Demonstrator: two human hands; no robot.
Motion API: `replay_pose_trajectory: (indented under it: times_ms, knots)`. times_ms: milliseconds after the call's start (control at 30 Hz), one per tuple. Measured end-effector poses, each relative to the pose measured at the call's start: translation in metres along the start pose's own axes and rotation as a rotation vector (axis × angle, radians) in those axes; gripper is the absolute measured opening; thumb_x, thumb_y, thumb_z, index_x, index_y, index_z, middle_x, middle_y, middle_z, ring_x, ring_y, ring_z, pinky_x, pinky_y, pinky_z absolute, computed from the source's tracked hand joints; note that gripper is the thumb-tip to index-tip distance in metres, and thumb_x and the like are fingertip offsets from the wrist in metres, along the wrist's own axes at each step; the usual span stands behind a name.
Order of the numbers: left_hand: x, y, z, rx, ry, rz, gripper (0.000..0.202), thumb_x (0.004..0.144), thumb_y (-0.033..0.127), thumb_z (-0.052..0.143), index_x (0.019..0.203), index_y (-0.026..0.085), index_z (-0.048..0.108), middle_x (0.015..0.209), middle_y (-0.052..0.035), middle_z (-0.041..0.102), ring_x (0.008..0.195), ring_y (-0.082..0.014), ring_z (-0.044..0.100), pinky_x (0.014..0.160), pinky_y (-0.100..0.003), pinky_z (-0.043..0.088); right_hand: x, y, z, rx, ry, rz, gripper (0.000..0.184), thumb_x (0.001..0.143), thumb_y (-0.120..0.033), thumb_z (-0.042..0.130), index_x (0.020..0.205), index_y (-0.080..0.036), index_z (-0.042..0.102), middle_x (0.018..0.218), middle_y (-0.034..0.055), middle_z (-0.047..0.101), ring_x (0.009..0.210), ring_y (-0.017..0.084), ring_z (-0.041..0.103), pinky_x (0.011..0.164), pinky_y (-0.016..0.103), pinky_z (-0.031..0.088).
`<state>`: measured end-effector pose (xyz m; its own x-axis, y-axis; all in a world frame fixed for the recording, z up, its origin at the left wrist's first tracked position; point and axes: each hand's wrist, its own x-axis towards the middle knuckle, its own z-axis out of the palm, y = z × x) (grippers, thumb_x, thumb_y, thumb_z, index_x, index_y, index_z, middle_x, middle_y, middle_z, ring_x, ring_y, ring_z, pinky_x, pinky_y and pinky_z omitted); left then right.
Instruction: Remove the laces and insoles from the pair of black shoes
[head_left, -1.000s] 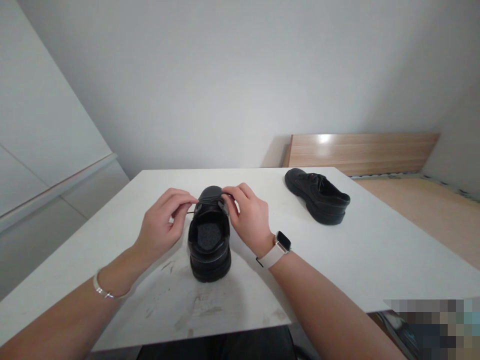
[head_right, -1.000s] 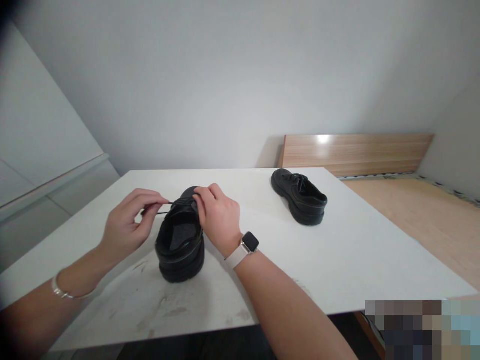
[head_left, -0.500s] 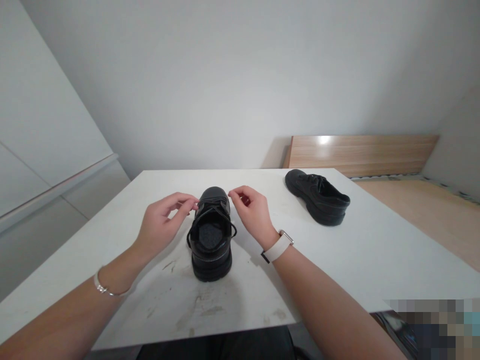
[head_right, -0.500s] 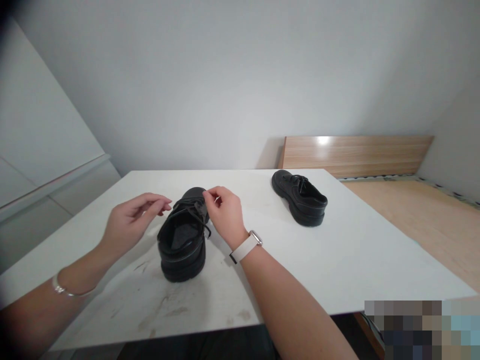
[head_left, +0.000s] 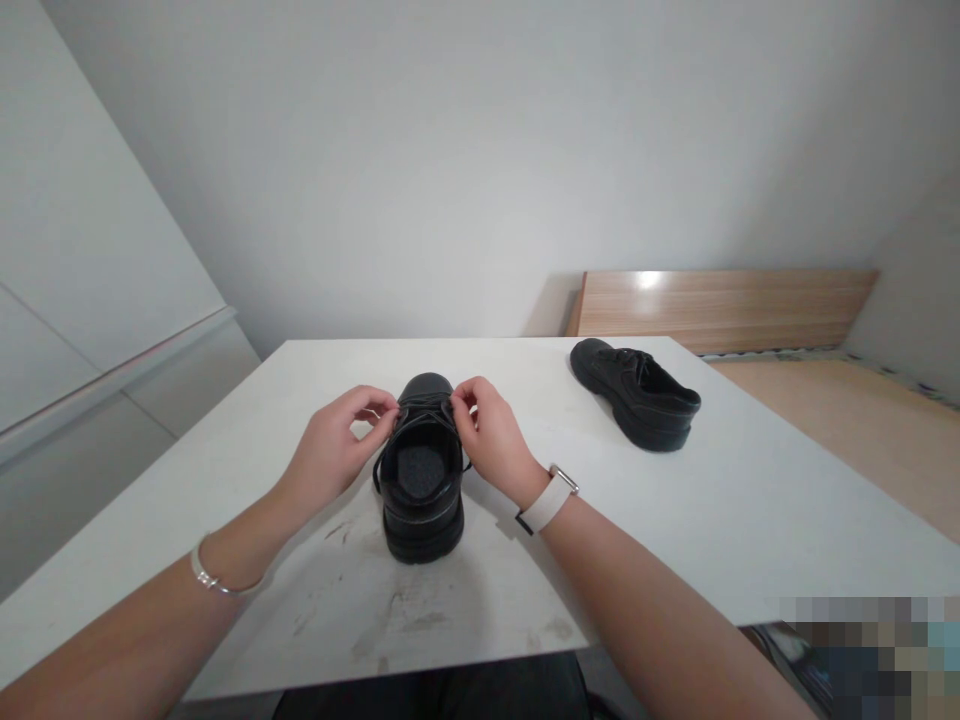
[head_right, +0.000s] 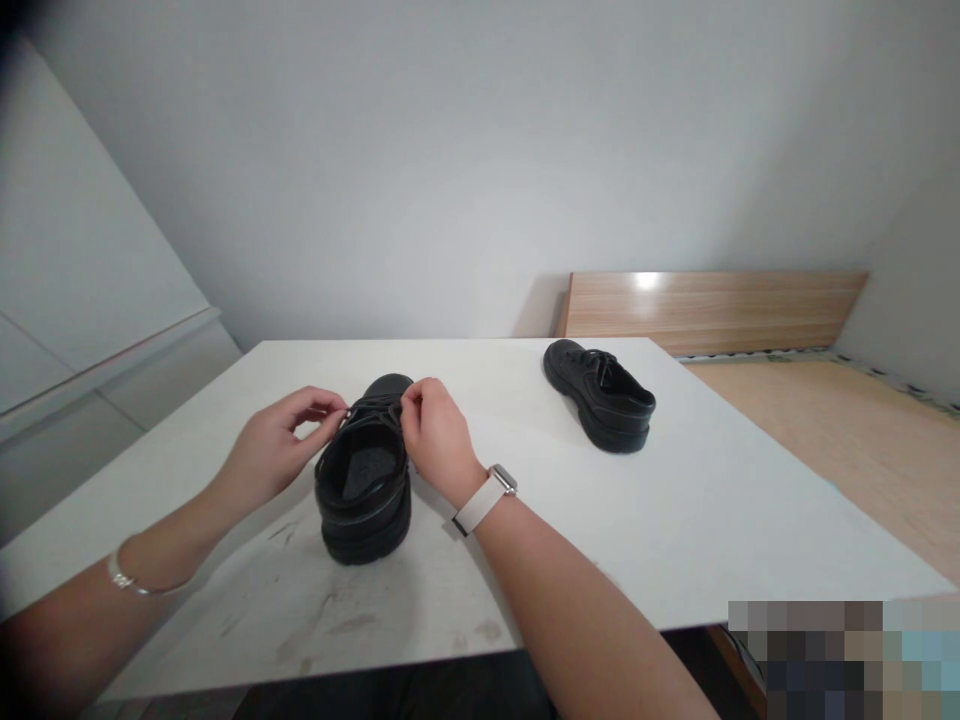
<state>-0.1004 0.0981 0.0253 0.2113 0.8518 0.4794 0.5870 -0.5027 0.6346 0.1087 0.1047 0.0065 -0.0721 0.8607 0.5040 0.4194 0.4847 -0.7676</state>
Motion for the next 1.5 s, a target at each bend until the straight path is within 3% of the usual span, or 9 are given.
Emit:
replay_pose_trajectory:
  times_ms: [167, 367, 533, 733, 967, 1100, 1233, 1367, 1500]
  knots:
    - [-0.001, 0.000, 0.003, 0.055, 0.029, 0.036, 0.019, 0.094, 0.037, 0.053, 0.094, 0.020, 0.061, 0.092, -0.0041, 0.067, 0.087, -0.0206, 0.062, 0.080, -0.033, 0.047, -0.003, -0.002, 0.001, 0.005, -0.005, -0.059, 0.006, 0.095, -0.023, 0.040, 0.096, -0.021, 0.046, 0.088, 0.0043, 0.056, 0.077, 0.018, 0.054, 0.073, 0.033, 0.043]
    - [0.001, 0.001, -0.001, -0.271, -0.040, -0.070, 0.022, 0.094, 0.042, 0.057, 0.093, 0.020, 0.057, 0.085, -0.0014, 0.061, 0.083, -0.0178, 0.061, 0.078, -0.030, 0.047, 0.001, -0.002, 0.001, 0.305, -0.051, 0.036, 0.010, 0.094, -0.025, 0.045, 0.103, -0.021, 0.047, 0.079, -0.0018, 0.051, 0.068, 0.014, 0.049, 0.063, 0.027, 0.041]
    - [0.003, -0.002, -0.005, -0.408, -0.055, -0.116, 0.032, 0.086, 0.043, 0.069, 0.107, 0.021, 0.058, 0.098, -0.0029, 0.064, 0.092, -0.0186, 0.062, 0.083, -0.030, 0.048, 0.007, -0.004, -0.009, 0.383, -0.203, 0.014, 0.023, 0.085, -0.021, 0.057, 0.108, -0.020, 0.054, 0.092, 0.0005, 0.057, 0.085, 0.014, 0.054, 0.079, 0.030, 0.046]
    - [0.005, -0.004, -0.006, -0.300, -0.188, -0.150, 0.030, 0.089, 0.048, 0.065, 0.090, 0.018, 0.063, 0.083, -0.0018, 0.063, 0.078, -0.0174, 0.059, 0.073, -0.029, 0.046, 0.013, 0.009, -0.008, 0.307, -0.197, 0.147, 0.012, 0.085, -0.030, 0.059, 0.084, -0.019, 0.057, 0.080, 0.0000, 0.058, 0.077, 0.014, 0.055, 0.071, 0.030, 0.045]
    - [0.003, -0.011, -0.006, -0.557, -0.029, -0.136, 0.023, 0.091, 0.041, 0.067, 0.086, 0.019, 0.066, 0.086, -0.0029, 0.070, 0.091, -0.0186, 0.066, 0.090, -0.031, 0.048, 0.015, 0.011, -0.006, 0.478, -0.029, 0.130, 0.024, 0.086, -0.043, 0.061, 0.086, -0.021, 0.053, 0.076, -0.0001, 0.063, 0.075, 0.015, 0.061, 0.072, 0.031, 0.047]
    - [0.003, -0.014, -0.006, -0.569, 0.054, -0.163, 0.020, 0.086, 0.039, 0.073, 0.088, 0.020, 0.069, 0.069, 0.0010, 0.062, 0.074, -0.0172, 0.065, 0.078, -0.030, 0.052, 0.015, 0.007, -0.010, 0.535, 0.045, 0.123, 0.026, 0.081, -0.041, 0.067, 0.088, -0.021, 0.051, 0.067, -0.0045, 0.056, 0.063, 0.012, 0.056, 0.064, 0.029, 0.042]
    - [0.002, -0.007, -0.009, -0.365, 0.123, -0.151, 0.022, 0.083, 0.042, 0.073, 0.088, 0.020, 0.072, 0.071, 0.0002, 0.064, 0.059, -0.0134, 0.056, 0.056, -0.025, 0.045, 0.013, 0.003, -0.010, 0.581, 0.008, 0.093, 0.031, 0.078, -0.038, 0.068, 0.096, -0.022, 0.049, 0.069, -0.0065, 0.054, 0.061, 0.011, 0.053, 0.062, 0.027, 0.042]
    - [0.002, 0.000, -0.011, -0.131, 0.189, -0.058, 0.020, 0.085, 0.040, 0.069, 0.086, 0.021, 0.073, 0.081, -0.0020, 0.071, 0.071, -0.0158, 0.061, 0.067, -0.026, 0.049, 0.009, -0.002, -0.012, 0.302, 0.013, 0.025, 0.018, 0.086, -0.033, 0.059, 0.100, -0.023, 0.052, 0.067, -0.0069, 0.048, 0.057, 0.011, 0.047, 0.059, 0.027, 0.038]
    - [0.001, 0.001, -0.012, 0.009, 0.184, 0.016, 0.021, 0.088, 0.040, 0.066, 0.088, 0.020, 0.073, 0.084, -0.0029, 0.072, 0.071, -0.0162, 0.062, 0.070, -0.027, 0.049, 0.007, -0.006, -0.017, -0.076, 0.018, 0.003, 0.009, 0.090, -0.030, 0.056, 0.090, -0.022, 0.061, 0.067, -0.0034, 0.055, 0.061, 0.012, 0.050, 0.062, 0.027, 0.035]
